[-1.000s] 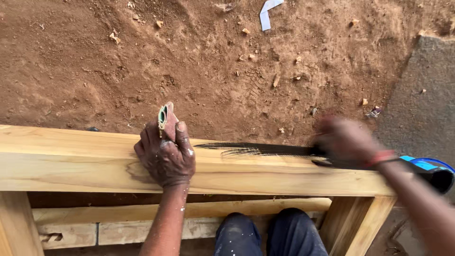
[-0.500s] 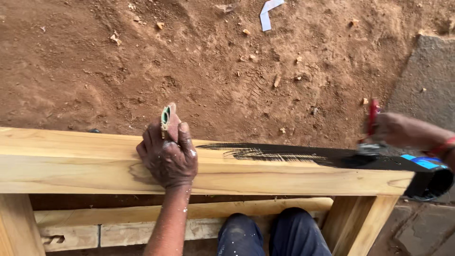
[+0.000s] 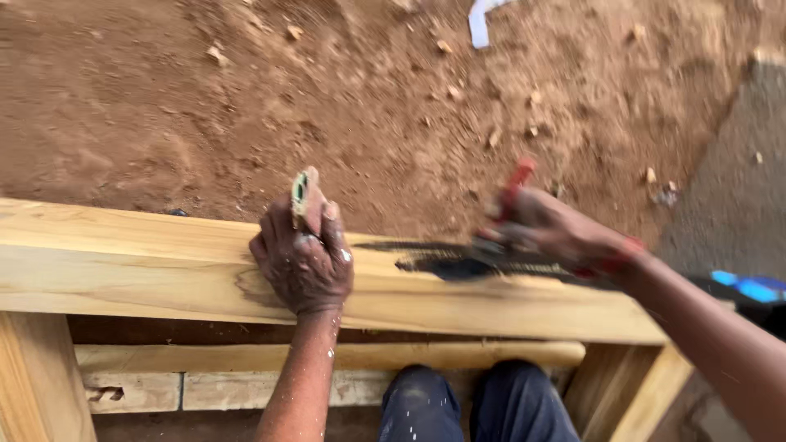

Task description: The person paints a wooden frame with a brush and black paint, dipping the brush into a bucket and applying it to the wood surfaces.

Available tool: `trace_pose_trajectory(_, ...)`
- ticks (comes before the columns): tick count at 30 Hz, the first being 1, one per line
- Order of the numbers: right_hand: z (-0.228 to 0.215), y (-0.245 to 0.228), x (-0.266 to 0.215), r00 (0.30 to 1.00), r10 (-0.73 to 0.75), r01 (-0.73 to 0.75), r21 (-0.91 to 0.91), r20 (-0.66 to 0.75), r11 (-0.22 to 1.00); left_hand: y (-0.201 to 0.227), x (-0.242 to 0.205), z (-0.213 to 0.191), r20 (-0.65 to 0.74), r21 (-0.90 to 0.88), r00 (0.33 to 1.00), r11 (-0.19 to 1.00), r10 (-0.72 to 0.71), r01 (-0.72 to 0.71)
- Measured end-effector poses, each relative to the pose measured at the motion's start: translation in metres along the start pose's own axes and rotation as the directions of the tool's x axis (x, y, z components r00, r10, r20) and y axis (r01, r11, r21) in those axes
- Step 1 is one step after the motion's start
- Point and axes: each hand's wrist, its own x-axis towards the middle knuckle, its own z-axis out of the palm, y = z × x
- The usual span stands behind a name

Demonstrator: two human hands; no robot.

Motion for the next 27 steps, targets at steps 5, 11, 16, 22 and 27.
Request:
trace_pose_trajectory(5,-0.069,0.068,-0.029,0.989,0.106,-0.138,-0.355,-0.108,0.925,0.003,0.003,-0.001,0.031,-0.026,0.999,0.999,-0.039,0.04)
trace_pose_trajectory(11,-0.109,0.041,-0.06,0.937,0.346,-0.309,-0.569,-0.045,0.762,0.002,0.002,-0.004,0.012,-0.018,1.0,1.0,-0.015,0.015)
trace_pose_trajectory(16,-0.059,-0.026,-0.039,0.904,0.392,-0.412,-0.595,-0.17,0.69,0.002,0.004,-0.001,-0.01,-0.019,1.0,1.0,-0.005,0.005)
trace_pose_trajectory(22,0.046,-0.071,0.043,0.971,-0.236,0.217,-0.266,-0.042,0.939,0.002,0.001,-0.003,0.017,0.044,0.999,0.999,-0.027,0.027)
trace_pose_trajectory(27,0.009,-0.043,0.002,0.992,-0.126,0.109,-0.388,-0.019,0.915,0.002,-0.001,-0.002,0.021,-0.008,0.999,1.0,-0.027,0.027)
